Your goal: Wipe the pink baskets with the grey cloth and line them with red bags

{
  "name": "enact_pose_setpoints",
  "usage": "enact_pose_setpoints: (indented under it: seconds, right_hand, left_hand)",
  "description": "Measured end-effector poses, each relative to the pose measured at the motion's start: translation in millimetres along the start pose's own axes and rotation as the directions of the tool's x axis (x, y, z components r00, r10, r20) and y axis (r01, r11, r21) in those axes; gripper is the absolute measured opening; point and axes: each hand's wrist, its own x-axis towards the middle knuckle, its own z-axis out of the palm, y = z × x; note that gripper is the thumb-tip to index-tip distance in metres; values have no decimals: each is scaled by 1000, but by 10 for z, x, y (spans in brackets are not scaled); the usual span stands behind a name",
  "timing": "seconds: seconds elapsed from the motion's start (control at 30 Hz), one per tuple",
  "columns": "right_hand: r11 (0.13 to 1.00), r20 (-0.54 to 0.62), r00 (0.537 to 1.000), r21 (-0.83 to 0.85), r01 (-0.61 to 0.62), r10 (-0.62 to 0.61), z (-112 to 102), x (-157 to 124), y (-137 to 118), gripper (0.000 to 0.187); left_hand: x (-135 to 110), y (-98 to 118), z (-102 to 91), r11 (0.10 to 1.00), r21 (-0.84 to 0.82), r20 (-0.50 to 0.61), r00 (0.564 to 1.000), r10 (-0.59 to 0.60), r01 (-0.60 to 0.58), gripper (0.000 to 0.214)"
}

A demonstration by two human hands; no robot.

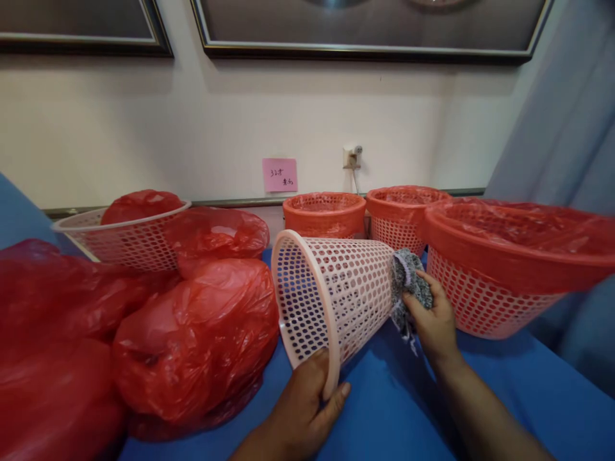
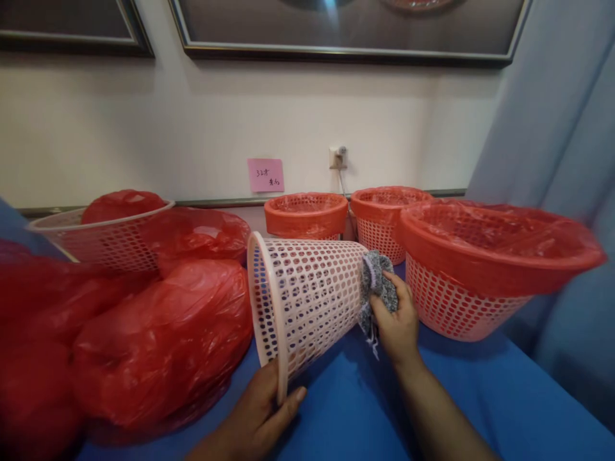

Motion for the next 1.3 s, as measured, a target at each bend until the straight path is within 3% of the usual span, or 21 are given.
enact_pose_setpoints:
  seconds: [0.07,0.17,0.27,0.37,0.47,0.6,0.67,0.7,0.8,0.87,0.9,0.97,1.03,1.1,1.17,1.2,1.23,1.3]
  right_hand:
    - [999,16,999,20,-41,40,-6,11,6,47]
    - [978,94,973,24,209,-210,-42,-158,-180,46]
    - [855,237,821,152,496,-519,-108,-430,-446,56]
    - [744,289,685,265,614,-669,-166,-613,-613,63]
    - [702,301,634,281,655,-712,-175,-635,-656,64]
    - [674,328,592,282,683,-736,-125,-581,-640,62]
    - [699,335,616,263,665,-713,-88,-557,-608,60]
    - [725,324,651,239,646,-687,-69,-537,-579,58]
    - [861,215,835,86,501,-507,-25,-401,-418,50]
    - [956,76,954,-8,293,-292,-15,-246,-260,44]
    - [988,13,988,-12,151,-151,-17,-161,-178,44]
    - [987,-43,989,86,-138,142,-33,-11,-45,53]
    - [929,-17,946,195,-315,325,-54,69,5,62]
    - [943,-6,959,182,-278,283,-68,51,-51,62]
    - [996,24,999,78,-48,47,-74,-65,-192,54]
    - [994,74,992,44,99,-102,-77,-151,-280,51]
    - [970,143,960,43,239,-243,-81,-246,-370,51]
    - [889,277,845,119,442,-457,-96,-435,-531,56]
  left_hand:
    - [7,32,18,999,45,25,1000,11,-12,44]
    - [36,64,33,998,67,77,997,17,-22,36]
    - [78,78,19,997,66,121,992,32,-41,43]
    - [110,112,-11,996,34,147,987,72,-78,52]
    - [116,162,-29,996,-63,116,991,62,-55,50]
    - [72,153,-33,971,-230,-24,998,65,-68,44]
    - [36,104,-37,971,-225,-88,994,60,-79,43]
    - [18,76,-39,976,-209,-107,993,39,-61,43]
    - [-23,20,-46,985,-170,-139,989,-49,25,45]
    - [-29,22,-53,989,-148,-125,991,-50,32,45]
    - [-24,33,-58,992,-128,-105,994,-28,14,46]
    - [-5,61,-68,997,-74,-66,997,27,-32,46]
    - [22,82,-72,998,-22,-30,998,57,-57,46]
    - [50,86,-68,998,13,11,998,55,-55,43]
    - [79,76,-56,999,19,51,998,41,-42,38]
    - [93,70,-49,999,11,64,997,32,-32,36]
    - [107,65,-43,1000,1,74,997,20,-20,35]
    - [129,66,-34,1000,-26,75,997,-10,11,35]
